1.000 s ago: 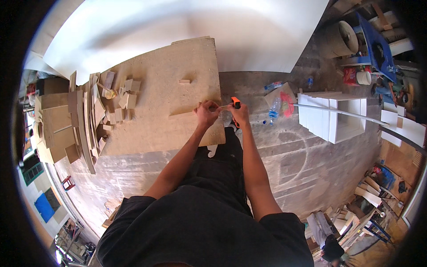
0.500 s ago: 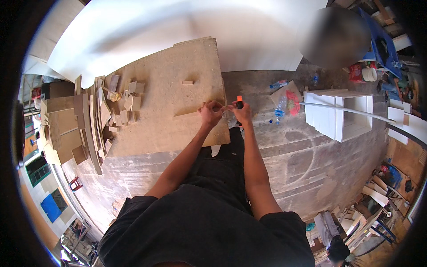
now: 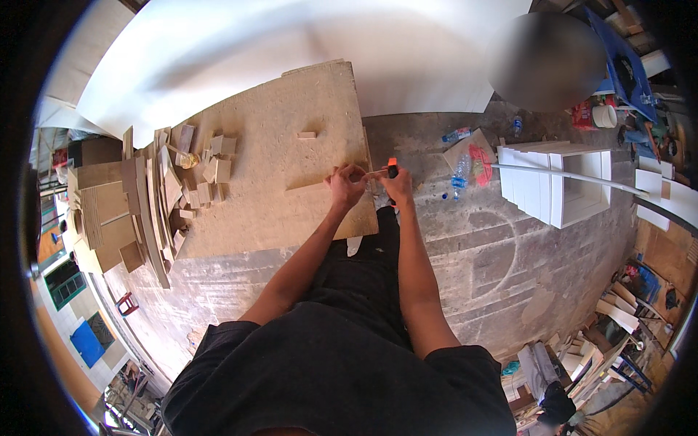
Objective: The person saws a piece of wood into two pieces using a handsaw.
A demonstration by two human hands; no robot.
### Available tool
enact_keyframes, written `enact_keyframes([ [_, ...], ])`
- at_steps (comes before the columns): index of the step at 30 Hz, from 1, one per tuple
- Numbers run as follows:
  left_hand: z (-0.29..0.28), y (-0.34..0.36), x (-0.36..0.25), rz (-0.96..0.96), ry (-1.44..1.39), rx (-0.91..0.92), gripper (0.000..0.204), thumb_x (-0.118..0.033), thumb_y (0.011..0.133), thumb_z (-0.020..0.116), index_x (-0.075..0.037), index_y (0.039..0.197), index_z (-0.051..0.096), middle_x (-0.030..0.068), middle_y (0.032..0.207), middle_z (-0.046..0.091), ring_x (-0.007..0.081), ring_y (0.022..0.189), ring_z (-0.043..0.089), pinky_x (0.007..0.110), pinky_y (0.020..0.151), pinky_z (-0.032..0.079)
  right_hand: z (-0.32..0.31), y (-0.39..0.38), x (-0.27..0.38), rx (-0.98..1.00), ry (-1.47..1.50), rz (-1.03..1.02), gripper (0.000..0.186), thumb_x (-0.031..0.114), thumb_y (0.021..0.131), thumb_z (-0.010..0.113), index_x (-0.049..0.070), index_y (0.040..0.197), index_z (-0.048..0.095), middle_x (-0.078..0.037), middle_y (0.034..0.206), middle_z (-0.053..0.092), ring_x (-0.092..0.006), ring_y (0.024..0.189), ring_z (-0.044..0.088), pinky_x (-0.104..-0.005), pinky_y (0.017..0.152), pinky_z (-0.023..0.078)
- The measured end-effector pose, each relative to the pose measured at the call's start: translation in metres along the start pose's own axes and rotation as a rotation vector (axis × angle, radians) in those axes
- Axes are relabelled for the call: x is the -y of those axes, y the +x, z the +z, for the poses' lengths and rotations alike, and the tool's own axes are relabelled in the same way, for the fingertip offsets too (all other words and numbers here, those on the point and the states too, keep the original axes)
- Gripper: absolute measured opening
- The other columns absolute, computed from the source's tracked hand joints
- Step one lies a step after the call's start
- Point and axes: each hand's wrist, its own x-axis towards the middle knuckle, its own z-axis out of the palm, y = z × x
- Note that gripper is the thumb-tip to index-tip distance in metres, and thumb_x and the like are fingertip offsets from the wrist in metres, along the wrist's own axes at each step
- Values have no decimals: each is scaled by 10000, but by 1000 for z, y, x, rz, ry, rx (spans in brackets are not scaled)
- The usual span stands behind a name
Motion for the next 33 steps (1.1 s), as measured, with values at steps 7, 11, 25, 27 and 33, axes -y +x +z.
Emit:
enact_keyframes([
  [7, -2, 19, -5, -47, 69, -100, 218, -234, 800, 651, -160, 1003, 677, 71, 1088, 642, 296, 1112, 535, 507, 975, 313, 3, 5, -13, -83, -91, 22, 445, 288, 705, 898, -7, 981, 712, -73, 696, 662, -229, 652, 656, -382, 639, 516],
  [11, -9, 42, -6, 205, 268, -158, 405, -241, 887, 592, -139, 1277, 550, 138, 1343, 527, 336, 1285, 437, 520, 1036, 295, 7, 1, -5, -100, -66, 28, 424, 285, 702, 894, -3, 955, 713, -118, 766, 710, -277, 759, 707, -397, 729, 536],
  [25, -5, 50, 1, 365, 416, -32, 470, -394, 963, 564, -149, 1360, 502, 99, 1373, 518, 302, 1281, 456, 498, 1032, 321, 9, -7, -7, -158, -88, -74, 421, 313, 696, 890, 18, 940, 714, -135, 830, 709, -299, 815, 701, -405, 761, 527],
  [27, -6, 49, -1, 329, 410, -43, 462, -392, 967, 559, -140, 1352, 509, 97, 1383, 515, 303, 1277, 459, 502, 1032, 320, 11, -8, -8, -149, -56, 35, 422, 315, 696, 890, 19, 938, 711, -139, 833, 709, -308, 818, 701, -406, 762, 525],
  [33, -8, 48, -3, 331, 385, -42, 479, -399, 968, 557, -112, 1349, 508, 105, 1396, 508, 315, 1280, 456, 505, 1040, 312, 8, -7, -5, -118, -93, 39, 423, 313, 700, 888, 21, 948, 708, -125, 811, 690, -304, 807, 691, -410, 756, 522],
])
